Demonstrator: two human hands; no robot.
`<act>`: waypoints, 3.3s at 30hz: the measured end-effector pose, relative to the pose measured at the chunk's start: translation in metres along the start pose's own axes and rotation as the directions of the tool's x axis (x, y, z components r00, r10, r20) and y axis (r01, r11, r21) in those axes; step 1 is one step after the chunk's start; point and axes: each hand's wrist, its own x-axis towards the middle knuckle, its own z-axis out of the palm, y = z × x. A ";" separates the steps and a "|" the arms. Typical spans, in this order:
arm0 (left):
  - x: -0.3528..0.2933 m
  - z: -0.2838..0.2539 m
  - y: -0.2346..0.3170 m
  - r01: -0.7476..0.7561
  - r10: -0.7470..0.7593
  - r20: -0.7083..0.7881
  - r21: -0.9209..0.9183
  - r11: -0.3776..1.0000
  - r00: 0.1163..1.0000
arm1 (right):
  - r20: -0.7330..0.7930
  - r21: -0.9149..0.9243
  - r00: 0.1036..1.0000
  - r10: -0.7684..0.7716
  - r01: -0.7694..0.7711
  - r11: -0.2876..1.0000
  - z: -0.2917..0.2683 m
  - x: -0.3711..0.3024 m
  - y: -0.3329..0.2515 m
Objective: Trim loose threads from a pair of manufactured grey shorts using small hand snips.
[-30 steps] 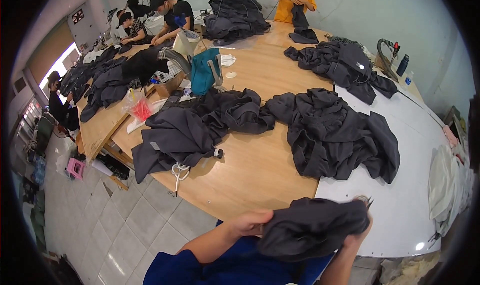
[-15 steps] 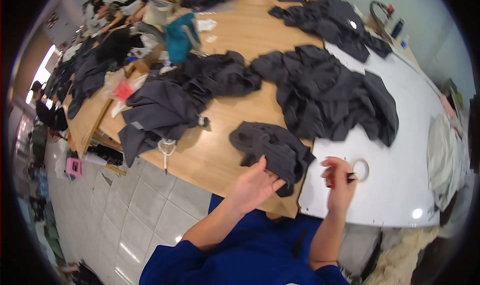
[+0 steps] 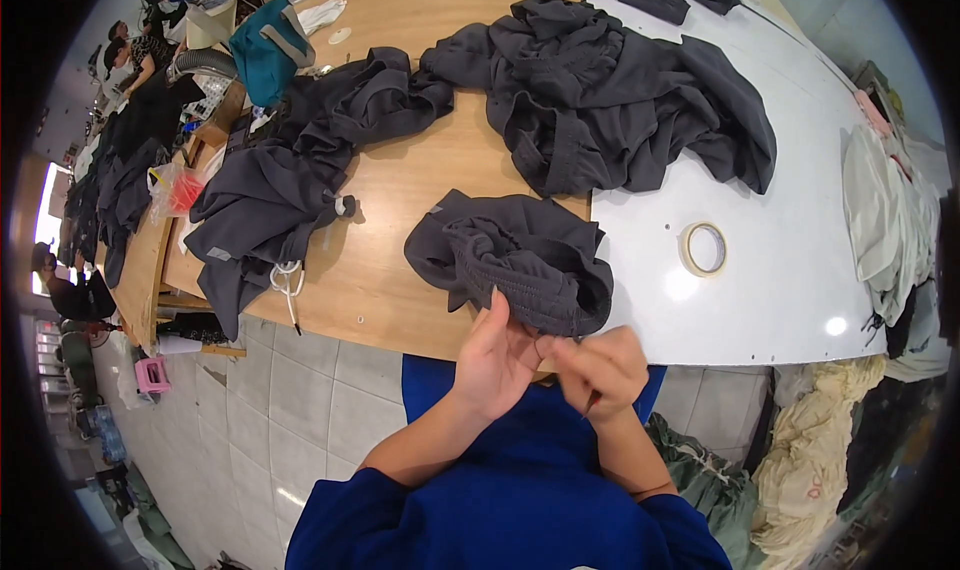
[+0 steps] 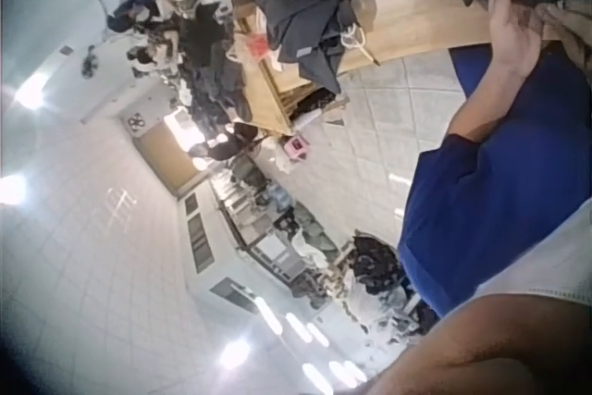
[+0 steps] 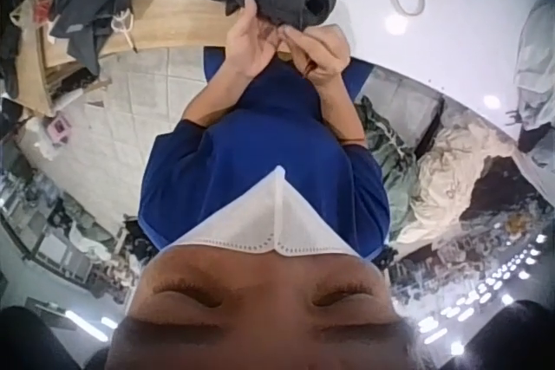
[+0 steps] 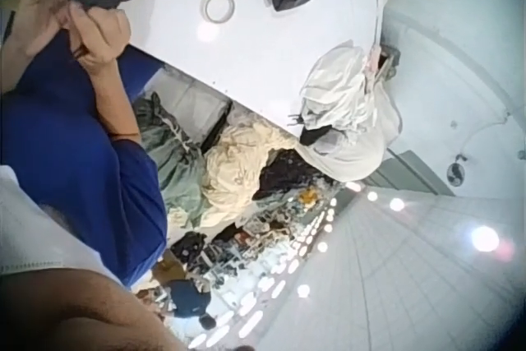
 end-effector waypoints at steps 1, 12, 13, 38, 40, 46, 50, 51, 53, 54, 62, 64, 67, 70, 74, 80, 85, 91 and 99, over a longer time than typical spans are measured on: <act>0.000 -0.002 0.001 0.032 -0.032 -0.041 0.009 0.999 0.999 | 0.082 0.099 0.992 -0.097 0.089 0.991 -0.003 0.000 -0.005; -0.002 -0.006 0.016 -0.080 0.080 0.004 0.110 0.991 0.997 | 0.361 -0.016 0.932 0.020 -0.016 1.000 0.002 0.016 -0.001; 0.000 -0.004 0.020 -0.093 0.102 -0.080 0.102 0.990 0.992 | 0.413 0.153 0.909 -0.052 -0.013 0.988 -0.001 0.010 -0.003; -0.008 0.006 0.015 -0.083 0.103 -0.049 0.315 0.946 0.993 | 0.125 -0.229 0.954 0.274 -0.241 0.943 -0.033 0.016 -0.011; -0.007 0.006 0.013 -0.068 0.091 -0.055 0.332 0.941 0.994 | 0.098 -0.252 0.957 0.275 -0.243 0.937 -0.031 0.014 -0.011; -0.007 0.005 0.008 -0.072 0.095 -0.040 0.380 0.922 0.995 | 0.087 -0.262 0.970 0.227 -0.198 0.945 -0.030 0.015 -0.012; -0.007 0.005 0.007 -0.082 0.108 -0.046 0.386 0.919 0.993 | 0.087 -0.290 0.977 0.194 -0.162 0.943 -0.030 0.016 -0.014; -0.007 0.005 0.007 -0.082 0.109 -0.048 0.386 0.919 0.993 | 0.088 -0.288 0.977 0.195 -0.163 0.944 -0.029 0.016 -0.013; -0.007 0.005 0.007 -0.080 0.103 -0.038 0.392 0.917 0.994 | 0.073 -0.289 0.980 0.185 -0.157 0.944 -0.029 0.015 -0.012; -0.007 0.006 0.007 -0.080 0.103 -0.040 0.391 0.917 0.994 | 0.074 -0.288 0.980 0.186 -0.158 0.944 -0.029 0.014 -0.012; -0.006 0.007 0.009 -0.066 0.084 -0.032 0.372 0.926 0.996 | 0.065 -0.328 0.981 0.182 -0.151 0.932 -0.029 0.012 -0.012; -0.006 0.008 0.009 -0.065 0.083 -0.034 0.370 0.927 0.996 | 0.065 -0.323 0.982 0.179 -0.149 0.935 -0.030 0.013 -0.011; -0.006 0.008 0.009 -0.066 0.084 -0.032 0.369 0.927 0.996 | 0.074 -0.309 0.981 0.180 -0.149 0.939 -0.029 0.015 -0.012; -0.005 0.006 0.009 -0.064 0.083 -0.036 0.369 0.927 0.996 | 0.080 -0.301 0.980 0.183 -0.151 0.942 -0.027 0.014 -0.012; -0.006 0.004 0.008 -0.074 0.101 -0.053 0.372 0.925 0.993 | 0.082 -0.292 0.977 0.198 -0.166 0.942 -0.026 0.016 -0.013; -0.007 0.006 0.009 -0.055 0.080 -0.055 0.356 0.933 0.995 | 0.099 -0.272 0.973 0.207 -0.174 0.947 -0.024 0.016 -0.013; -0.007 0.003 0.005 -0.083 0.111 -0.063 0.342 0.936 0.992 | 0.091 -0.236 0.970 0.224 -0.198 0.951 -0.024 0.013 -0.010; -0.010 0.003 -0.011 -0.165 0.189 -0.107 0.200 0.966 0.976 | 0.056 0.141 0.772 0.633 -0.634 0.761 -0.014 0.015 -0.023; -0.009 -0.002 -0.025 -0.321 0.365 -0.193 0.225 0.920 0.911 | 0.073 0.045 0.908 0.412 -0.415 0.909 -0.009 -0.003 -0.021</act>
